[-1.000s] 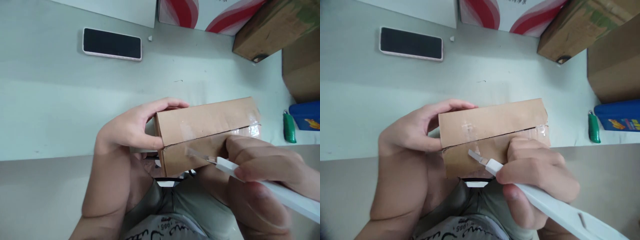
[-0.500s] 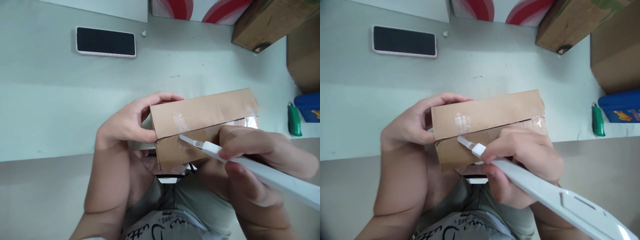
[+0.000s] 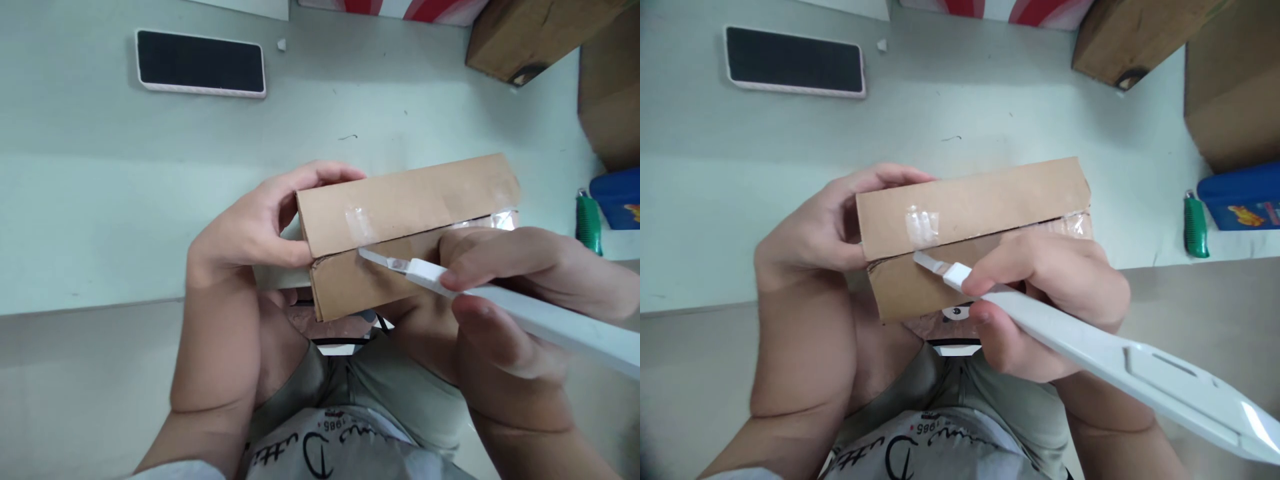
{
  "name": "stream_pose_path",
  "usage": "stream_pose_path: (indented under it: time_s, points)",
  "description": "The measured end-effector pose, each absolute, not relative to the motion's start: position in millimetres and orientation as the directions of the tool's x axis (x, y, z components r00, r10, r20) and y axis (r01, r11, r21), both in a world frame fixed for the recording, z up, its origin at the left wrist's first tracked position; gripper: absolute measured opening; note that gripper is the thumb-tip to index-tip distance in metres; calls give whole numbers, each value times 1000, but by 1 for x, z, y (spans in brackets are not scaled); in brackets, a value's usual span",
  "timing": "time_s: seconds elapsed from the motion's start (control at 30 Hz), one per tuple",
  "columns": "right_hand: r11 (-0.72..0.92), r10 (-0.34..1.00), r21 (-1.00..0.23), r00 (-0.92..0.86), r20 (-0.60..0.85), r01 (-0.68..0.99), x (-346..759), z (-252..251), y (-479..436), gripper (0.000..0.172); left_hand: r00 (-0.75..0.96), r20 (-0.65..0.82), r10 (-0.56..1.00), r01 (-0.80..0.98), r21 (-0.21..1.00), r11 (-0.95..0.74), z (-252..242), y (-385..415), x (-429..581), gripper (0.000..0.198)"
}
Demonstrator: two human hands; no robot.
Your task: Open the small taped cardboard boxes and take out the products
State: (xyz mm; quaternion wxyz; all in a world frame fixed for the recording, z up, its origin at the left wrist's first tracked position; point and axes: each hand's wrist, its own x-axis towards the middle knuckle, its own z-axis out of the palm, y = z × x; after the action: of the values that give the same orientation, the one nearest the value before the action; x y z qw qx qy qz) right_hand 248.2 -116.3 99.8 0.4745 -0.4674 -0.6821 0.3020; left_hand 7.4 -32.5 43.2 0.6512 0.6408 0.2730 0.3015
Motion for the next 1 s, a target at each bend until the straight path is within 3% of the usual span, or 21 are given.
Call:
stream_pose_path:
  time_s: [0.13,0.3,0.47,0.77,0.9,1.0]
  points:
    - [428,903,-864,-90,420,266,240,106,-115,6,667,51,743,-71,997,-5,43,-32,8,67]
    - [407,913,-843,-146,380,352,245,110,-116,5,660,102,744,-91,994,-56,42,-29,11,64]
    - [442,896,-827,-213,389,347,249,111,-113,6,668,65,741,-56,998,-37,42,-25,11,72]
    - [342,939,-836,-186,289,429,246,119,-112,7,659,83,747,-56,997,-61,42,-28,11,66]
    - [458,887,-795,-259,382,397,255,116,-101,8,667,94,739,-46,995,-85,42,-26,10,71]
    - [439,899,-792,-198,392,425,262,113,-98,15,672,64,738,-25,998,-64,42,-27,9,74]
